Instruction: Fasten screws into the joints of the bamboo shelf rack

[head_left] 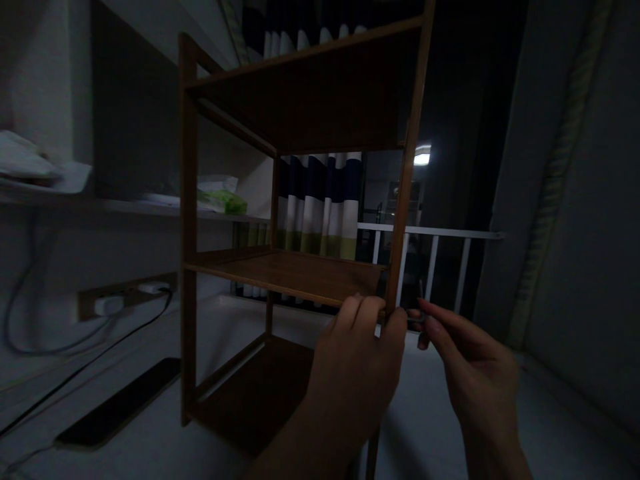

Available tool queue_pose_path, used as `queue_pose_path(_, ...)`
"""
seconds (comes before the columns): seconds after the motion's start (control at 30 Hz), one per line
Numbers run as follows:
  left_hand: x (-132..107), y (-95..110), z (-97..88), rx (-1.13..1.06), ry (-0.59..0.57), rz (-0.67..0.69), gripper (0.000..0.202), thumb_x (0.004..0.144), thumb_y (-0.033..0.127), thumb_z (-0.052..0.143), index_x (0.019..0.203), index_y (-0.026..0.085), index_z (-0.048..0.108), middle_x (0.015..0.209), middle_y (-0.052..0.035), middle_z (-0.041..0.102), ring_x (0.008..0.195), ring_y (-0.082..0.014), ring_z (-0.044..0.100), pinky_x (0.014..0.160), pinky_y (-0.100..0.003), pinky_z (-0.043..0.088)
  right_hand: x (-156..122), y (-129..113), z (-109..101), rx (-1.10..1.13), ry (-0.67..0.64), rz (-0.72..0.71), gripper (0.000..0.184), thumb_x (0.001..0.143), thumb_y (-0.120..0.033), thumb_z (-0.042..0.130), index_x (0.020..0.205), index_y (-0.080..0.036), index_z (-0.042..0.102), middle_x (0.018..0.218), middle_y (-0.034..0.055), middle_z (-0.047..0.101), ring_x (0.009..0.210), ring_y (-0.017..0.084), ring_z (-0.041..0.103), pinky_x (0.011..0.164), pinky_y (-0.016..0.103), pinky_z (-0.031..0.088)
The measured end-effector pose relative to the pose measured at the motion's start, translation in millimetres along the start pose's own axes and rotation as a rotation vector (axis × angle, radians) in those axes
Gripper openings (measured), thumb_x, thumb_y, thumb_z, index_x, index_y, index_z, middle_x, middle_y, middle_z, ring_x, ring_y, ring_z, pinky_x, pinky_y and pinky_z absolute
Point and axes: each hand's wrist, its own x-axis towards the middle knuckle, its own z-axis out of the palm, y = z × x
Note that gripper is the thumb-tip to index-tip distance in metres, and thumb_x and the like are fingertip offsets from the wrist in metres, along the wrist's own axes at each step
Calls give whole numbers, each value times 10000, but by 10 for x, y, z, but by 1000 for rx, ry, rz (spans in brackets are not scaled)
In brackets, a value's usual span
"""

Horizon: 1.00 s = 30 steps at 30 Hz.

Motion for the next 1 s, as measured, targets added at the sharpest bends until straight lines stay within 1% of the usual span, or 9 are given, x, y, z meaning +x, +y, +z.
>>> queue_pose_path(0.2, -24, -9, 60, -1, 61, 12, 159, 805, 169, 511, 935, 192, 599, 867, -40, 599, 804, -206, 552, 630, -343, 543, 61, 80, -28, 47, -33, 35, 175, 698, -258, 674, 870, -256, 708, 640, 2, 657, 547, 114, 587, 473, 210, 514)
queue_pose_path(0.4, -36, -20, 88, -11, 105, 19, 155, 799, 164, 528, 929, 188, 608, 892, -47, 605, 824, -204, 559, 684, -365, 545, 44, 83, -24, 102, -31, 59, 174, 677, -222, 695, 840, -281, 707, 636, -20, 655, 553, 99, 585, 495, 190, 518)
queue_pose_path(0.53, -44, -15, 93, -8, 105, 12, 146, 800, 171, 529, 919, 185, 613, 883, -47, 606, 829, -205, 561, 692, -367, 545, 40, 45, -19, 67, -28, 74, 140, 667, -228, 703, 800, -271, 708, 609, -27, 641, 552, 96, 589, 494, 179, 519)
queue_pose_path(0.63, -48, -21, 106, 2, 119, 13, 160, 803, 170, 523, 933, 190, 613, 891, -43, 606, 837, -203, 558, 709, -366, 543, 36, 20, -12, 28, -34, 51, 110, 673, -230, 699, 774, -274, 704, 583, -40, 617, 530, 79, 569, 475, 155, 497)
queue_pose_path(0.73, -54, -31, 123, 12, 134, 19, 171, 792, 170, 540, 946, 190, 611, 893, -44, 604, 858, -214, 556, 712, -373, 544, 32, 18, -3, -18, -30, -7, 82, 684, -238, 690, 760, -268, 697, 569, -42, 583, 522, 69, 542, 467, 149, 471)
queue_pose_path(0.8, -57, -31, 129, 15, 146, 32, 179, 778, 165, 561, 948, 185, 610, 892, -48, 604, 857, -221, 557, 691, -373, 549, 32, 28, 0, -37, -44, -62, 61, 704, -245, 672, 760, -260, 689, 619, -30, 566, 572, 76, 540, 495, 164, 465)
queue_pose_path(0.9, -60, -23, 132, 13, 150, 41, 195, 758, 160, 588, 950, 182, 611, 891, -49, 604, 850, -226, 558, 669, -371, 554, 34, 41, -4, -59, -35, -124, 29, 717, -249, 660, 743, -254, 670, 820, -1, 565, 739, 102, 552, 556, 182, 463)
queue_pose_path(0.93, -61, -20, 133, 14, 148, 37, 198, 756, 160, 590, 952, 184, 611, 889, -48, 603, 848, -226, 558, 663, -369, 554, 34, 43, -8, -62, -35, -129, 26, 721, -249, 657, 744, -256, 665, 862, 1, 564, 763, 104, 550, 560, 180, 461)
queue_pose_path(1.0, -62, -18, 136, 14, 153, 29, 194, 761, 165, 587, 952, 187, 612, 887, -47, 600, 846, -222, 558, 658, -361, 554, 33, 42, -12, -63, -60, -122, 38, 734, -246, 647, 762, -267, 661, 823, -12, 580, 710, 86, 544, 541, 163, 453)
